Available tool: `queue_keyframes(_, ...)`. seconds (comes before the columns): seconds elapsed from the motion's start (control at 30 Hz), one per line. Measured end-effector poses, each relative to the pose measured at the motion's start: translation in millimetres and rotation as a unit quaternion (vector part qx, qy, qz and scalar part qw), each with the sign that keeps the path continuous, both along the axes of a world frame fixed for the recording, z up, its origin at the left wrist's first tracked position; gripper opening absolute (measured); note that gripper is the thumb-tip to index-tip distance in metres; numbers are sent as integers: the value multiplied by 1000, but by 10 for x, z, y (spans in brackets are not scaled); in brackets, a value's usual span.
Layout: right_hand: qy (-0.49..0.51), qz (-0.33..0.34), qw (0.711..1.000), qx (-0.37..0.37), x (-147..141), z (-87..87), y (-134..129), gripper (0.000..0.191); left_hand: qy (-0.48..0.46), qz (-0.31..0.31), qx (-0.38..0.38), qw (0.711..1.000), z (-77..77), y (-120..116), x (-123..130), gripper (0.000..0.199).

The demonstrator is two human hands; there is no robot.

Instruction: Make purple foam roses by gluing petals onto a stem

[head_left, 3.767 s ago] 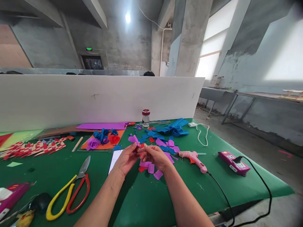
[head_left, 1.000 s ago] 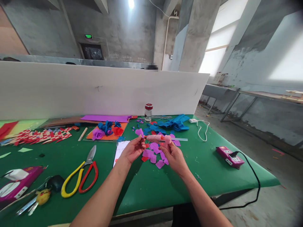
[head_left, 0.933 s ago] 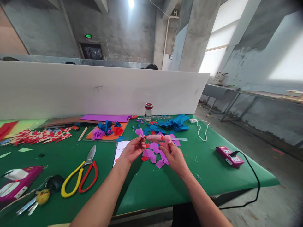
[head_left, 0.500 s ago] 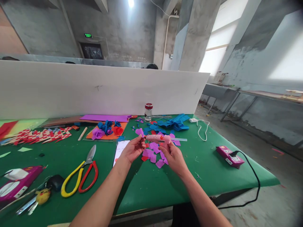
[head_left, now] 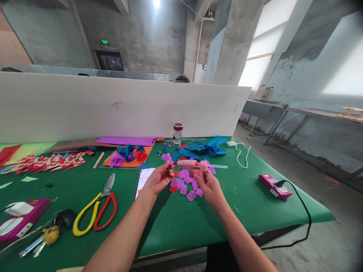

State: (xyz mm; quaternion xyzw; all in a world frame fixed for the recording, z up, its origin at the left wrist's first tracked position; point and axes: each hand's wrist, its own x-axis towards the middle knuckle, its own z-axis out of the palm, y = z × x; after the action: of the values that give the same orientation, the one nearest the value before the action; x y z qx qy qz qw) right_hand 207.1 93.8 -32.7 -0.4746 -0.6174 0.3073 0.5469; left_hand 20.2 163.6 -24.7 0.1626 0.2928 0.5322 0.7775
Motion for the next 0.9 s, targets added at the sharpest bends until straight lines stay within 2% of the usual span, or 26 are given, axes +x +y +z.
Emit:
queue_keyframes(0.2, 60, -21, 998, -25, 134, -31, -7, 36, -1, -4, 5, 1000, -16, 18, -10, 10)
queue_keyframes(0.27, 109, -17, 992, -63, 254, -36, -16, 35, -2, -7, 6, 1000, -25, 21, -10, 11)
queue_keyframes(0.4, 221, 52, 962, -151, 529, -52, -40, 37, -2, -16, 11, 1000, -42, 21, 2, 10)
queue_keyframes(0.5, 243, 61, 945, -211, 726, -98, -40, 39, -2, -25, 14, 1000, -51, 24, 6, 10)
queue_keyframes(0.63, 176, 12, 958, -225, 1012, -237, -13, 42, -2, -34, 17, 999, -64, 34, 2, 11)
queue_keyframes(0.77, -14, -65, 980, -187, 1328, -411, -2, 47, -1, -40, 18, 999, -73, 35, -1, 11)
queue_keyframes(0.9, -168, -119, 969, -138, 1552, -519, -17, 50, -1, -40, 19, 999, -71, 33, -4, 9)
